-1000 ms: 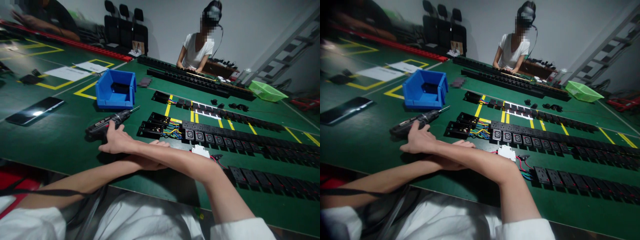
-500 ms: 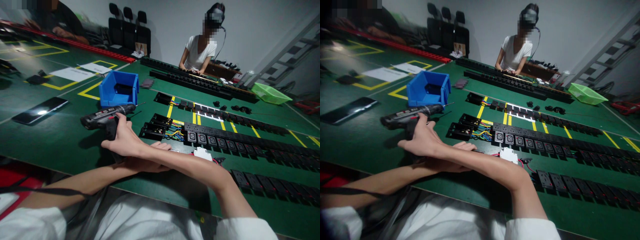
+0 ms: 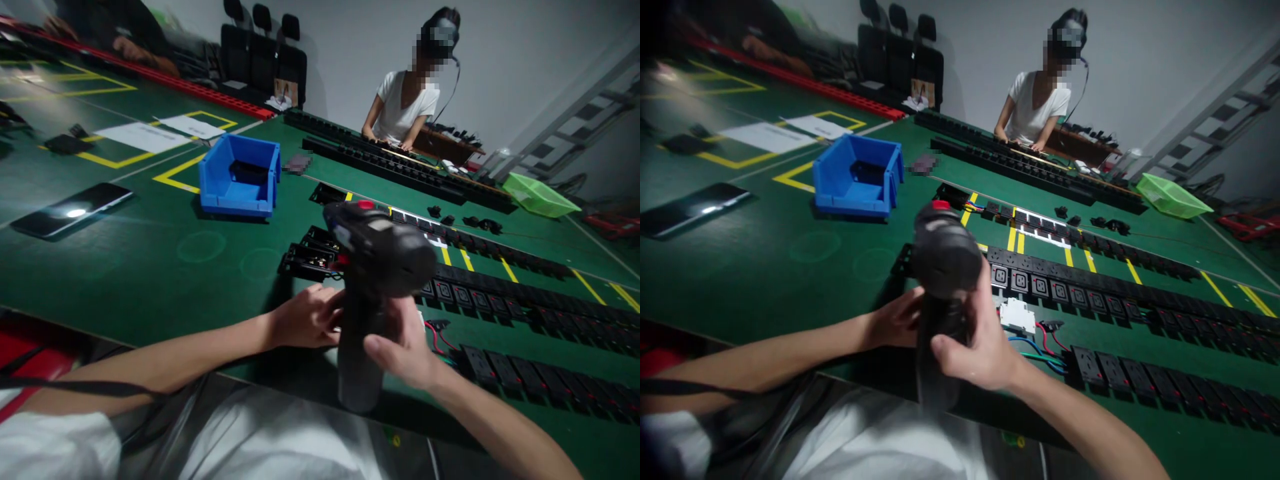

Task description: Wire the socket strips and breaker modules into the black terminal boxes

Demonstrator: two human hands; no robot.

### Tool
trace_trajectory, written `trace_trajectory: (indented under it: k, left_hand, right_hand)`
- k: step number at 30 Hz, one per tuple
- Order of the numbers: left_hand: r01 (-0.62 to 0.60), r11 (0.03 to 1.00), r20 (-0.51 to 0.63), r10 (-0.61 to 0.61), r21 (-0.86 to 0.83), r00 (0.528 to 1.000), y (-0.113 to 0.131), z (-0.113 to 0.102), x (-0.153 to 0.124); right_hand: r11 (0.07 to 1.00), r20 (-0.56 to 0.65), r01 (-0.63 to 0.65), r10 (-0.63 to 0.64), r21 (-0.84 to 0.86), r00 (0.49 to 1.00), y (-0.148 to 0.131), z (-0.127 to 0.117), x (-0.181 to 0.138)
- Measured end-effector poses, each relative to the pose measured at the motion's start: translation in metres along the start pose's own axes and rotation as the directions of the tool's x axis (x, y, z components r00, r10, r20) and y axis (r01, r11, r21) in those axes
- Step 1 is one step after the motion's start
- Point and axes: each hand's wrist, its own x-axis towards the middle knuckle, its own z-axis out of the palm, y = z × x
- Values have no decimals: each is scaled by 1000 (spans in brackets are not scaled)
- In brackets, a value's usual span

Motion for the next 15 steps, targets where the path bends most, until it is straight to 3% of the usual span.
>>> trace_trajectory:
  k: [2,5,8,11,15]
  left_hand:
    - [-34,999,6,34,17,999,-1,-1,0]
    - [-72,995,41,69,72,997,0,-3,4]
    - [-88,990,79,79,111,994,1,-6,6]
    - [-79,991,86,70,106,994,1,-11,6]
    - [-89,996,145,86,13,986,-4,-22,12]
  right_hand:
    - [996,-33,-88,89,12,996,-6,-15,-14]
    - [983,-197,-159,174,88,965,-14,-28,-33]
    - [987,-396,-99,143,130,907,-21,-38,-47]
    - [996,-552,-74,93,56,828,-26,-54,-65]
    - [965,-640,-261,178,-36,747,-38,-77,-101]
